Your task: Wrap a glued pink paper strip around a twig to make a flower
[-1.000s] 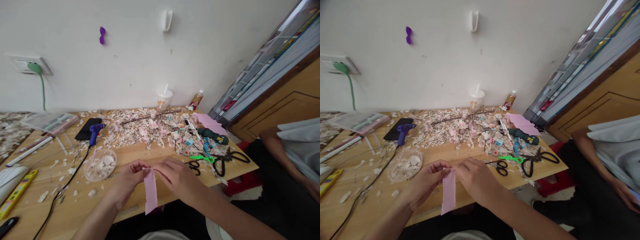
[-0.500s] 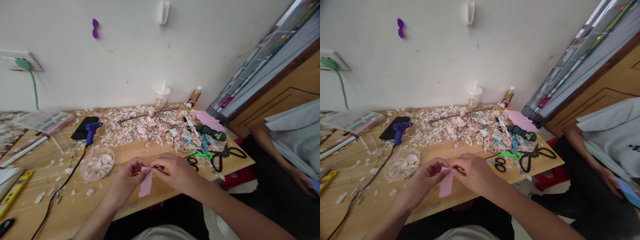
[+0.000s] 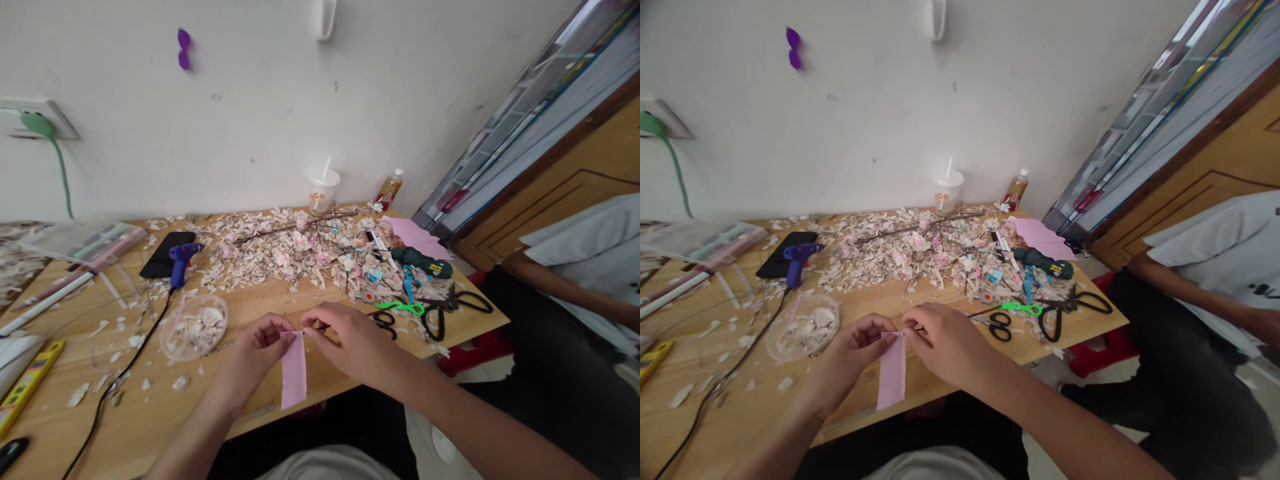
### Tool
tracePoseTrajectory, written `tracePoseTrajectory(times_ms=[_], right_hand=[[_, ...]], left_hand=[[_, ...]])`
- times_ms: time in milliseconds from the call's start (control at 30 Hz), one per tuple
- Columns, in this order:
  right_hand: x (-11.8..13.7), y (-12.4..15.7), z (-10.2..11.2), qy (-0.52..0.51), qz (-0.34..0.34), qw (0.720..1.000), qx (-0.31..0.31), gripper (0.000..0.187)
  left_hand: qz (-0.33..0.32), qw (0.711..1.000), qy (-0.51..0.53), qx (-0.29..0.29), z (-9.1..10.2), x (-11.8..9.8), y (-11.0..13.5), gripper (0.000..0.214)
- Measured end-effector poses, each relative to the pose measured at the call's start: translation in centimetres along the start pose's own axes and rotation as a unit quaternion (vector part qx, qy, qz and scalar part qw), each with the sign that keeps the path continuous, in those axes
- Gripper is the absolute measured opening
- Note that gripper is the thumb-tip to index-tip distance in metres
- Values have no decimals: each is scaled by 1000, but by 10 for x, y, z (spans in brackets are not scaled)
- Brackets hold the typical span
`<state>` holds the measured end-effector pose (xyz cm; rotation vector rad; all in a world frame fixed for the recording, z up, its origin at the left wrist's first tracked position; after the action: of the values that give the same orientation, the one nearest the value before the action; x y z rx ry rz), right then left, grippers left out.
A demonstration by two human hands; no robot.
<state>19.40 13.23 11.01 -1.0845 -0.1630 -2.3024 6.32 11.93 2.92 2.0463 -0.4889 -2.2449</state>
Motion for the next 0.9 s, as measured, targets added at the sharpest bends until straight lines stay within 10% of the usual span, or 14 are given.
tracePoseTrajectory(times_ms=[900], right_hand=[[4,8,-6,134,24,991,13,5]], left_hand=[[45,998,20,-26,5,11,-1,36]])
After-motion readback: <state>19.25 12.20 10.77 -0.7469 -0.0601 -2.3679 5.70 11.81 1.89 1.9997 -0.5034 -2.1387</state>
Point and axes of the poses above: each hand's wrist, its own y-axis away from the middle knuckle, its own z-axis out of the back of the hand, x = y × z, the point moved 10 cm from there along -y, towards the middle knuckle, and after that the axes turned 9 degrees about -y, right-handed, at the moved point
